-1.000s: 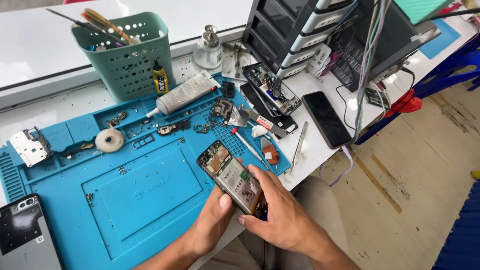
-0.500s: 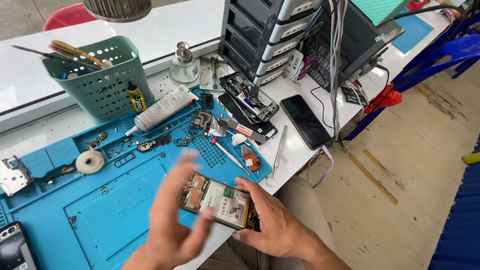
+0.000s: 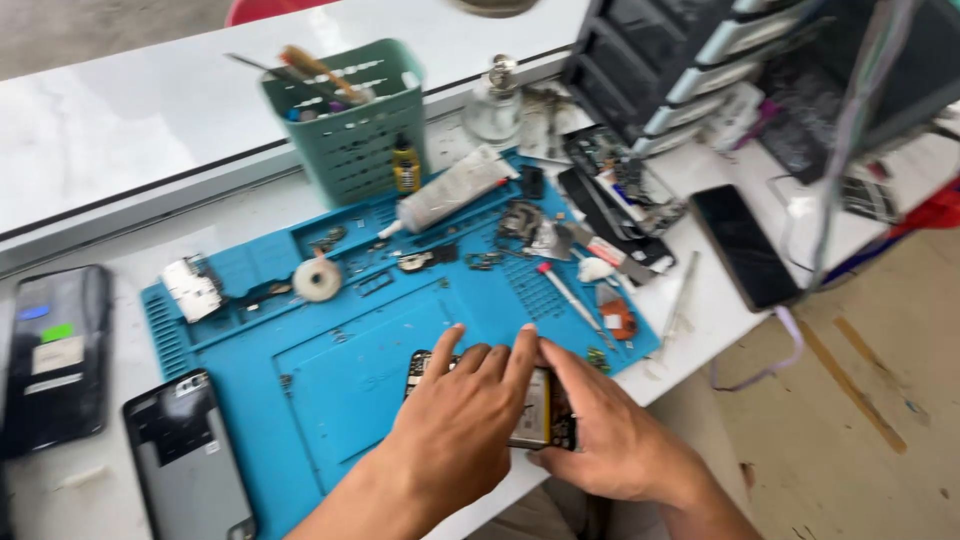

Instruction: Repairing a mobile phone by removing components with tweezers and soldering connections

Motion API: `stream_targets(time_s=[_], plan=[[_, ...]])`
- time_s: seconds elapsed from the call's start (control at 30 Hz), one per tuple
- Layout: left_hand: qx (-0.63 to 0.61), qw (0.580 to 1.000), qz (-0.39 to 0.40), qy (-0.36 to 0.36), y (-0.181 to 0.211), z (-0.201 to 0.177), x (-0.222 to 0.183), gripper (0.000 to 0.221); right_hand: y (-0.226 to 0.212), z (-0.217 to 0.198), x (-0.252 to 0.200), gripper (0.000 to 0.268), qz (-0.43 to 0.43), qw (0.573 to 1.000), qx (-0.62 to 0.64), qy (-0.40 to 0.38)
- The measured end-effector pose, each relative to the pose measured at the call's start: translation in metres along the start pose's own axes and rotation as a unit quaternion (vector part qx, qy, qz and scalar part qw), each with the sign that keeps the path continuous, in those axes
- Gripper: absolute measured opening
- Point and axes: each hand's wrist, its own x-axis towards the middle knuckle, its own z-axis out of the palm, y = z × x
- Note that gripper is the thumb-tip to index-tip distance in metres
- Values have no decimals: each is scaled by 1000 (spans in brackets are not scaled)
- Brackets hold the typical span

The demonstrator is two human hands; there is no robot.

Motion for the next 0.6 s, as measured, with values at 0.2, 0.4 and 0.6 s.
stream_targets(time_s=[0.2,0.4,0.6], plan=[[4,999,-31,-42,-31,-4,0,113,-4,-2,30,102,77,994,69,-33],[7,993,-84,-82,-41,0,7,87,9,-7,22,90,2,990,124,73],[32,990,-134,-38,-37,12,-6,59,51,-6,-38,67,-31,925,282,253]])
